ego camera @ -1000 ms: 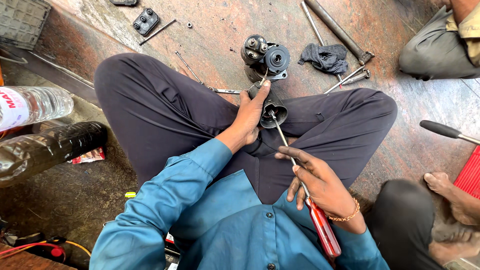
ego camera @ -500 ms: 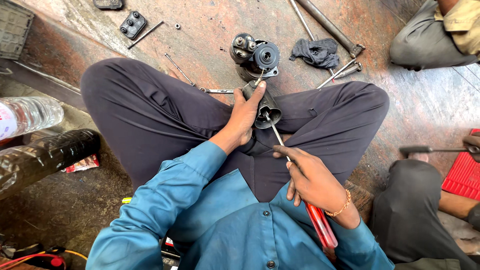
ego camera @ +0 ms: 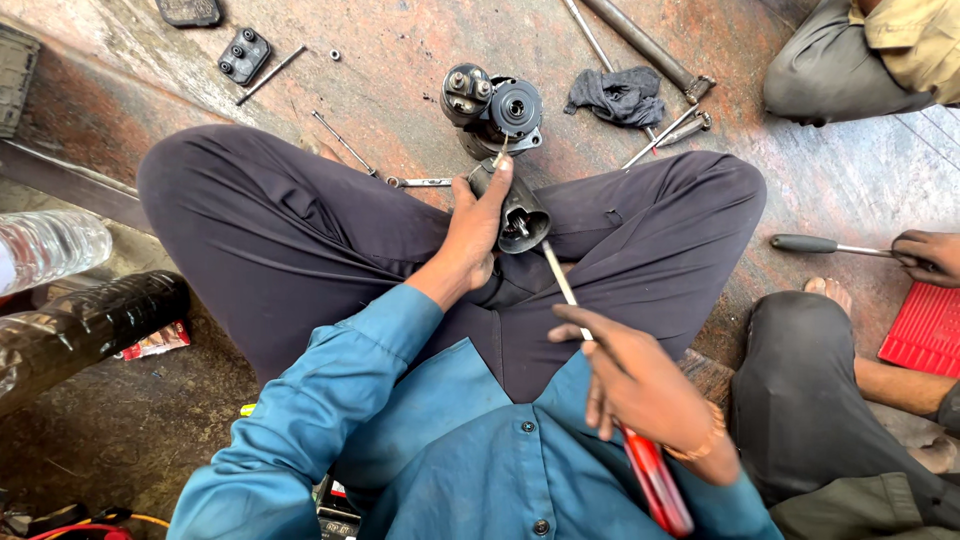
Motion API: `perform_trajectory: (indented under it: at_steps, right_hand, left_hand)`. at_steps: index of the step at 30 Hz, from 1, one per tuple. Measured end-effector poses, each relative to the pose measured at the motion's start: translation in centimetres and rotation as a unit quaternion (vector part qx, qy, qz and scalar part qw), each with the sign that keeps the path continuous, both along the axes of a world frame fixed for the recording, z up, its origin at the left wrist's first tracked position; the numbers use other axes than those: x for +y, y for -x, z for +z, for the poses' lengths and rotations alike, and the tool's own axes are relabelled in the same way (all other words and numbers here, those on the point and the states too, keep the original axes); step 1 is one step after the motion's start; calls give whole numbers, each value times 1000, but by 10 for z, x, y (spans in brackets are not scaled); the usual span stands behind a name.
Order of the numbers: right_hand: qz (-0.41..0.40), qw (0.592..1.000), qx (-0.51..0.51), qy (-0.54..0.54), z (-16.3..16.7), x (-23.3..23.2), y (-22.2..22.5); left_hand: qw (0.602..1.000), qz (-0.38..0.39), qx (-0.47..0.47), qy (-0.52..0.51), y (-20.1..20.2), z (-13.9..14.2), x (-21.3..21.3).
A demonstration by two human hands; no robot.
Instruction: The person sits on the floor of a repair workshop and disassembles a starter motor in their lap. They unscrew the end cover by hand, use a long screwdriver to loosen and remove screws, separate the housing from the end cap, and handle the armature and cylindrical body while other workers repair similar units nearby.
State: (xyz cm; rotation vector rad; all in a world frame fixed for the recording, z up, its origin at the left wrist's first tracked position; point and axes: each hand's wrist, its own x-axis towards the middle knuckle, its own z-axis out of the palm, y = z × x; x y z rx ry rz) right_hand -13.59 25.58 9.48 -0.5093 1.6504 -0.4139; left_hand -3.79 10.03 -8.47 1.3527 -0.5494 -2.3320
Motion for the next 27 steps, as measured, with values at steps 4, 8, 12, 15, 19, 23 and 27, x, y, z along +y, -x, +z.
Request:
perform_trajectory:
  at_steps: [4,8,12,15,19,23,27]
  right_hand:
    - [-71,997,17,38,17,8,24]
    - [-133,981,20,143,-13,-6,70]
    - [-189,956,-59,218,-91,-64,132]
    - [-315,903,-136,257,-152,-128,163]
    - [-340,874,-49,344,-180,-159,174]
    - [-240,854,57,457,-170,-128,205]
    - [-294,788,199,503,-155,-55,265]
  left_hand:
    - [999,2,-5,-54,-3,7,-7]
    - [994,31,36,-97,-4,6,-11]
    - [986,36,118,-109,-8,-6,-10]
    - [984,39,128,-118,-10,-12,-10]
    - [983,43,130,-124,-10,-12,-11]
    - [985,42,120,-116,-9,-10,-11]
    - [987,42,101,-120,-6,-5,-14]
